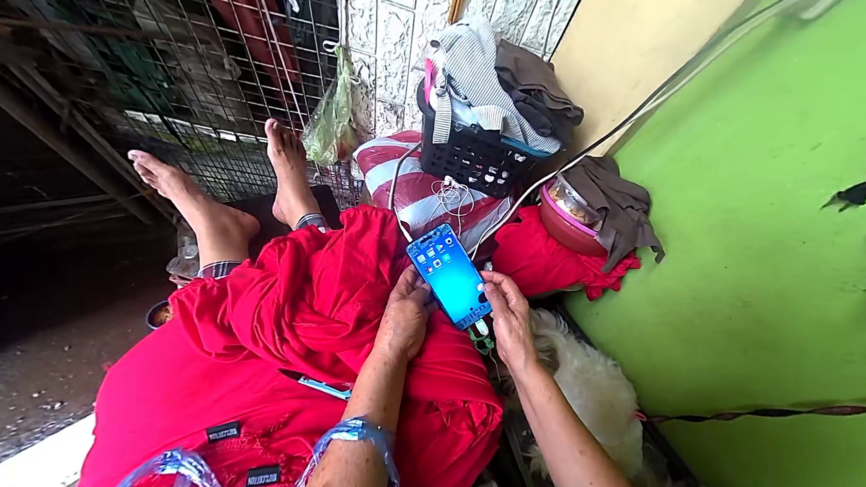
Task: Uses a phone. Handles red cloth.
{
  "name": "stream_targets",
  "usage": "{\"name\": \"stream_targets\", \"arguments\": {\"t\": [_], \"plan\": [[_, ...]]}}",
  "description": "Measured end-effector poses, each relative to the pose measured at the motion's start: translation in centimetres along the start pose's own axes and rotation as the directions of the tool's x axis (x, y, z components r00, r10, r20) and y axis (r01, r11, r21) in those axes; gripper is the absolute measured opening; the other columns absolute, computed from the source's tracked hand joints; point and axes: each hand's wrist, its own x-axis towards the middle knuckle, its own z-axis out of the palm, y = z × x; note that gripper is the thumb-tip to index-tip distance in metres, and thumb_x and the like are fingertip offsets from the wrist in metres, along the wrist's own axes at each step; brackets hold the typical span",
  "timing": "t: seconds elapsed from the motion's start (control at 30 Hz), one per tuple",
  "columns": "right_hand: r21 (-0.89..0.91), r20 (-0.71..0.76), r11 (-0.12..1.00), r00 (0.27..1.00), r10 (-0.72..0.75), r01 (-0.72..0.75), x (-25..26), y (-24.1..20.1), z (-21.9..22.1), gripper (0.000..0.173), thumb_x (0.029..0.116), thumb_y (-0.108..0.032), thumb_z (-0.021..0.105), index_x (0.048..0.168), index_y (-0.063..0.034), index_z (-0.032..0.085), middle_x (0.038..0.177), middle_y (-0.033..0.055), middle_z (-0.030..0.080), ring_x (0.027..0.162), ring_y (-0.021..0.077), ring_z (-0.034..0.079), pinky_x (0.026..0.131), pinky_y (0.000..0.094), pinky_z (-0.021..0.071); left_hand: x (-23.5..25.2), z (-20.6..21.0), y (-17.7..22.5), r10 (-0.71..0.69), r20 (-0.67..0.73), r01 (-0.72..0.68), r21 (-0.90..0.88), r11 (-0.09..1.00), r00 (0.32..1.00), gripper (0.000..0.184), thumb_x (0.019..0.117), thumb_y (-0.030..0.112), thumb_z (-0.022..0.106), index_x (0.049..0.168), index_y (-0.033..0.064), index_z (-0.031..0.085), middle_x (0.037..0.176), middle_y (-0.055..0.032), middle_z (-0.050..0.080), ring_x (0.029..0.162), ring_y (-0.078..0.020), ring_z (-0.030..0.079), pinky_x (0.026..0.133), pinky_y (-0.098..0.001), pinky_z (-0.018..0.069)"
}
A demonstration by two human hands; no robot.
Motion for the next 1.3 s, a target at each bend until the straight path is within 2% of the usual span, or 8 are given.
{"name": "stream_targets", "arguments": {"t": [0.33, 0.47, 0.57, 0.67, 0.83, 1.0, 1.17, 1.3], "plan": [[-0.011, -0.025, 1.000, 1.000, -0.004, 0.004, 0.1, -0.1, 0.5, 0.024, 0.1039, -0.004, 0.047, 0.116, 0.0094, 0.063, 0.099, 0.0105, 0.067, 0.091, 0.0050, 0.064, 0.084, 0.0200, 0.0525, -0.1, -0.1, 0.0, 0.002, 0.003, -0.002, -0.004, 1.000, 1.000, 0.036, 0.1068, -0.005, 0.033, 0.142, -0.0011, 0.040, 0.117, -0.0118, 0.063, 0.097, -0.0132, 0.068, 0.087, -0.0292, 0.0573], [-0.002, 0.007, 1.000, 1.000, 0.011, -0.011, 0.0, -0.2, 0.4, 0.024, 0.0993, -0.001, 0.056, 0.120, 0.0103, 0.060, 0.100, 0.0125, 0.070, 0.091, 0.0066, 0.068, 0.083, 0.0214, 0.0554, 0.0, -0.1, 0.0, 0.000, 0.008, 0.000, 0.007, 1.000, 1.000, 0.036, 0.1068, -0.005, 0.032, 0.141, -0.0016, 0.041, 0.117, -0.0122, 0.062, 0.098, -0.0136, 0.068, 0.088, -0.0301, 0.0571], [-0.020, 0.135, 0.999, 0.990, 0.032, -0.030, -0.2, -0.3, -0.4, 0.049, 0.0868, 0.003, 0.068, 0.133, 0.0099, 0.052, 0.115, 0.0179, 0.068, 0.104, 0.0130, 0.068, 0.090, 0.0257, 0.0566, -0.1, -0.1, 0.1, -0.001, 0.004, 0.001, 0.003, 1.000, 1.000, 0.036, 0.1069, -0.005, 0.032, 0.142, -0.0015, 0.040, 0.118, -0.0125, 0.062, 0.099, -0.0139, 0.068, 0.088, -0.0300, 0.0570], [-0.087, 0.255, 0.996, 0.965, 0.057, -0.036, -0.4, -0.5, -1.5, 0.069, 0.0815, 0.002, 0.072, 0.145, 0.0077, 0.044, 0.132, 0.0209, 0.062, 0.117, 0.0163, 0.065, 0.097, 0.0270, 0.0545, 0.0, -0.1, 0.1, 0.000, -0.002, 0.000, 0.006, 1.000, 1.000, 0.035, 0.1068, -0.005, 0.033, 0.141, -0.0015, 0.041, 0.117, -0.0119, 0.062, 0.097, -0.0129, 0.067, 0.087, -0.0291, 0.0569], [-0.126, 0.327, 0.990, 0.940, 0.099, -0.061, -0.3, -0.8, -2.1, 0.079, 0.0808, 0.004, 0.074, 0.152, 0.0047, 0.038, 0.143, 0.0229, 0.054, 0.124, 0.0188, 0.062, 0.101, 0.0278, 0.0536, -0.1, -0.1, 0.0, 0.012, -0.005, -0.012, 0.008, 1.000, 1.000, 0.035, 0.1063, -0.006, 0.033, 0.139, -0.0010, 0.042, 0.114, -0.0105, 0.063, 0.095, -0.0125, 0.067, 0.086, -0.0289, 0.0568], [-0.151, 0.357, 0.987, 0.928, 0.109, -0.058, -0.3, -1.1, -2.5, 0.080, 0.0818, 0.004, 0.072, 0.153, 0.0039, 0.036, 0.146, 0.0231, 0.052, 0.124, 0.0181, 0.062, 0.100, 0.0273, 0.0536, -0.1, -0.1, -0.1, 0.013, -0.010, -0.013, 0.021, 1.000, 1.000, 0.032, 0.1066, -0.005, 0.034, 0.137, -0.0006, 0.043, 0.113, -0.0099, 0.063, 0.094, -0.0123, 0.068, 0.086, -0.0290, 0.0572], [-0.271, 0.284, 0.962, 0.958, 0.037, 0.043, -0.6, -1.0, -1.7, 0.070, 0.0892, -0.007, 0.070, 0.151, 0.0076, 0.040, 0.146, 0.0267, 0.053, 0.130, 0.0247, 0.058, 0.107, 0.0325, 0.0493, 0.0, 0.0, 0.1, 0.002, 0.001, -0.002, 0.013, 1.000, 1.000, 0.036, 0.1066, -0.005, 0.033, 0.142, -0.0022, 0.039, 0.118, -0.0130, 0.061, 0.098, -0.0133, 0.067, 0.087, -0.0289, 0.0569], [-0.472, 0.180, 0.868, 0.981, -0.078, 0.155, -0.9, -1.5, 0.2, 0.076, 0.0862, -0.022, 0.077, 0.146, 0.0117, 0.045, 0.140, 0.0311, 0.055, 0.131, 0.0384, 0.055, 0.112, 0.0458, 0.0432, 0.0, -0.1, 0.1, -0.005, 0.019, 0.005, 0.000, 1.000, 1.000, 0.034, 0.1067, -0.005, 0.032, 0.140, -0.0027, 0.039, 0.119, -0.0133, 0.061, 0.099, -0.0135, 0.067, 0.087, -0.0290, 0.0567]]}}
